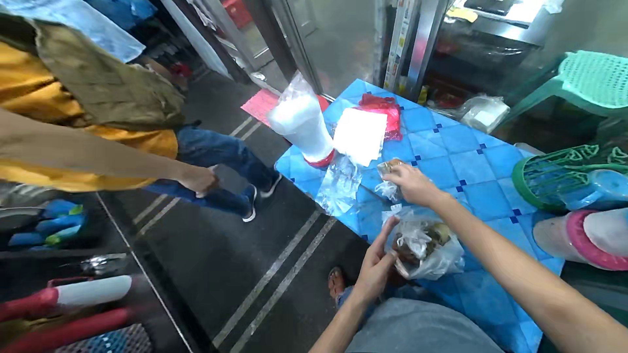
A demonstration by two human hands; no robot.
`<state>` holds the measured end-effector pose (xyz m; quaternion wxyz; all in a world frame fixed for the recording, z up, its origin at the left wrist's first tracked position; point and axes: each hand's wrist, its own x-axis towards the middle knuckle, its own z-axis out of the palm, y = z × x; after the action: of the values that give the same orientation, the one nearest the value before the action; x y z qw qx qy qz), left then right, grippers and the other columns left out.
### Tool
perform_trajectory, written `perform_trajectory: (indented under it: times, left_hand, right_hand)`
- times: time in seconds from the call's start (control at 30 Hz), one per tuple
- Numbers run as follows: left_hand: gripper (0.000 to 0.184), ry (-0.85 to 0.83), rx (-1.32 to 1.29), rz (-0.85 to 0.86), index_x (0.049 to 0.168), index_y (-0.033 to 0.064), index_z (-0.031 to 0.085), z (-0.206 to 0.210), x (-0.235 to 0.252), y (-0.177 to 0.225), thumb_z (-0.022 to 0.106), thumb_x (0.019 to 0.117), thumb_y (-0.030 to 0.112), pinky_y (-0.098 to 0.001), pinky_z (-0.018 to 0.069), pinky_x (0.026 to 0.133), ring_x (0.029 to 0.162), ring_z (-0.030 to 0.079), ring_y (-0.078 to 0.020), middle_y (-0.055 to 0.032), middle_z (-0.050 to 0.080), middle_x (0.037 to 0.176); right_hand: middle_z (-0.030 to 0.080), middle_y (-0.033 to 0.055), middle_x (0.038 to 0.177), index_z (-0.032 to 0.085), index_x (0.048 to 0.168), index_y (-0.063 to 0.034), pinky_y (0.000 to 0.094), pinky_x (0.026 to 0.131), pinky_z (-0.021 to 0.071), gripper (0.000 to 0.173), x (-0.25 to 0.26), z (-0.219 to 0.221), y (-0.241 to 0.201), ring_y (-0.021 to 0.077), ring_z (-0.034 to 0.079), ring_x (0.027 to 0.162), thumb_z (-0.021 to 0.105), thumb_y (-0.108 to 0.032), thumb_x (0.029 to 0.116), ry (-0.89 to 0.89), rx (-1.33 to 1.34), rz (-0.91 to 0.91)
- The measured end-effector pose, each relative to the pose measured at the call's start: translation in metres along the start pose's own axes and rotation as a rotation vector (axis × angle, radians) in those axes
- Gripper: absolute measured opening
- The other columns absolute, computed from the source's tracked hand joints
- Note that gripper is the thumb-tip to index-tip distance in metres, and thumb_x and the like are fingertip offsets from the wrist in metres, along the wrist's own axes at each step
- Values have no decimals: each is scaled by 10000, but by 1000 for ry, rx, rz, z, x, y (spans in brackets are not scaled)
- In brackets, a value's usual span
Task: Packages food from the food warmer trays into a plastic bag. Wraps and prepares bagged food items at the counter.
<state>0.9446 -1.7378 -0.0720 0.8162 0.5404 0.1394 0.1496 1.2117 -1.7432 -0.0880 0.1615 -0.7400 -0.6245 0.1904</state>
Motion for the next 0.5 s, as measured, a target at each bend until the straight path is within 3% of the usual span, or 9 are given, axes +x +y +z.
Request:
perform_trajectory:
  times: [0.03, 0.07, 0.17, 0.27, 0.37, 0.43, 0.5]
  left_hand:
    - [639, 21, 15, -3, 1577, -15, 284, 3, -1, 0, 452, 961, -22, -313, 588, 876, 1074, 663, -116, -131, 379, 1600]
    - [629, 42, 34, -10, 1570, -14, 301, 4, -1, 1, 471, 964, -24, -291, 598, 787, 939, 683, -87, -122, 405, 1586]
    - [595, 93, 160, -33, 1559, 27, 356, 4, -3, 6, 506, 983, 14, -258, 583, 678, 775, 667, -46, -83, 476, 1546]
    - [602, 134, 239, -58, 1560, 111, 403, 2, -4, 3, 529, 975, 47, -282, 582, 682, 816, 679, -87, -60, 555, 1472]
    - [583, 113, 289, -71, 1539, 174, 459, 0, 3, 1, 538, 974, 54, -288, 571, 663, 800, 670, -96, -27, 583, 1442]
    - [586, 52, 309, -94, 1533, 173, 464, -4, 9, 3, 515, 966, 32, -293, 578, 696, 844, 677, -93, -16, 558, 1475]
    - [601, -5, 306, -143, 1543, 156, 437, -6, 14, 8, 491, 961, 18, -282, 583, 755, 891, 681, -77, -22, 537, 1495]
  right_hand:
    - [522, 212, 1481, 676, 1349, -221, 717, 1126, 321, 600, 16, 14, 7, 460, 422, 1416, 709, 67, 824, -62, -78, -30]
    - [508, 191, 1509, 720, 1278, -209, 734, 1141, 272, 513, 27, 26, 14, 455, 378, 1450, 739, 32, 825, -104, -147, -66]
    - [603, 143, 1414, 773, 1103, -121, 680, 1137, 322, 206, 38, 26, 24, 405, 458, 1403, 688, -76, 921, -25, -211, -133]
    - [635, 153, 1359, 727, 1200, -80, 640, 1044, 441, 255, 27, -6, 27, 404, 547, 1302, 626, -74, 966, 64, -42, -62]
    - [656, 179, 1305, 644, 1298, -10, 527, 1094, 465, 301, 2, -51, 28, 316, 613, 1243, 478, -71, 1055, 157, 277, -19]
    - [693, 120, 1165, 604, 1274, -7, 397, 919, 559, 283, -19, -79, 21, 179, 674, 1010, 430, -80, 1063, 249, 470, -22]
    - [634, 32, 920, 553, 1186, -9, 276, 719, 539, 213, -44, -100, 6, 75, 602, 768, 402, -92, 1061, 365, 677, -95]
